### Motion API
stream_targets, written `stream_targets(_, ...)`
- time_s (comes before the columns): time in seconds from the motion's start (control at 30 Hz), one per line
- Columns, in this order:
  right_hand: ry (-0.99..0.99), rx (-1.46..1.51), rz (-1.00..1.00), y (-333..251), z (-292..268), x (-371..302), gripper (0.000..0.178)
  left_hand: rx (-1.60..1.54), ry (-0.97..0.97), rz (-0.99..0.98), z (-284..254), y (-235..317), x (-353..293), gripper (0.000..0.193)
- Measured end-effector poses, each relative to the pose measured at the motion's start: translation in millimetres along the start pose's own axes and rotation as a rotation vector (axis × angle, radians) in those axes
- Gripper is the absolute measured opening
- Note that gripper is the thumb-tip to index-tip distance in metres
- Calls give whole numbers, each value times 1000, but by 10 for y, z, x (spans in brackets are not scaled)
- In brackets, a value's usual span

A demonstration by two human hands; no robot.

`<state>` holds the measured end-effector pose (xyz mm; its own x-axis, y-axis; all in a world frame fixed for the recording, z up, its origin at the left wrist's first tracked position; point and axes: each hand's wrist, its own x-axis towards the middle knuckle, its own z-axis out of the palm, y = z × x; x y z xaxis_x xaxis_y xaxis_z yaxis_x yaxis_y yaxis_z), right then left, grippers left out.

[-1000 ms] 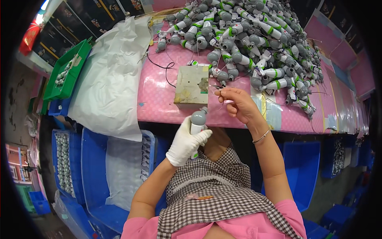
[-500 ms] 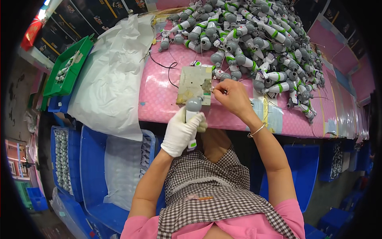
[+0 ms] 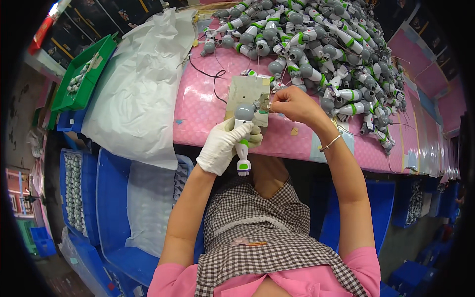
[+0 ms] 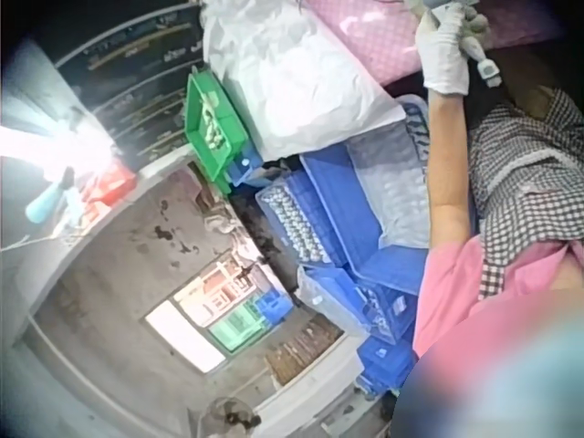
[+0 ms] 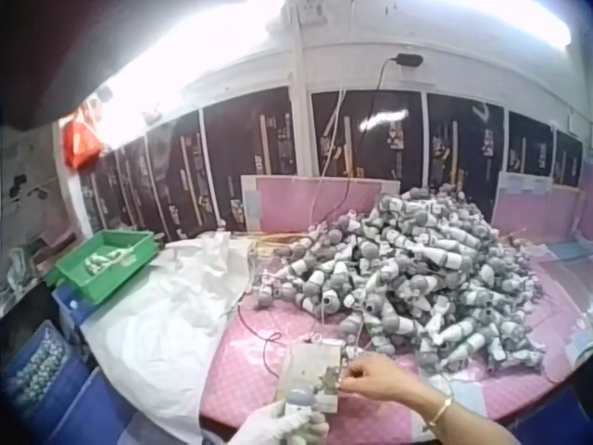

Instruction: Assembling components of small robot-like toy figures on a factory line.

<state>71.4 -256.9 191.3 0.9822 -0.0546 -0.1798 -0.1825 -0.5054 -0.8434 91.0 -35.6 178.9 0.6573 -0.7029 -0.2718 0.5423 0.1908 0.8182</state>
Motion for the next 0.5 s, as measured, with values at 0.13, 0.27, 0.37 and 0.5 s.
stream_targets(0.13,44,-36,-1,20,15,19,23,-26,-25,2,-8,-14,0,29)
stream_targets(0.27,224,-254,-156,47,91,-41,17,-14,5,29,-49,-85,-12,29)
stream_targets(0.37,650,182,-189,-94,293,-394,16,-417,-36,22,-62,-180,-83,29)
stream_targets(0.5,757,280,-476,-195,886,-826,21,-637,154,206,33,-215,-208,21)
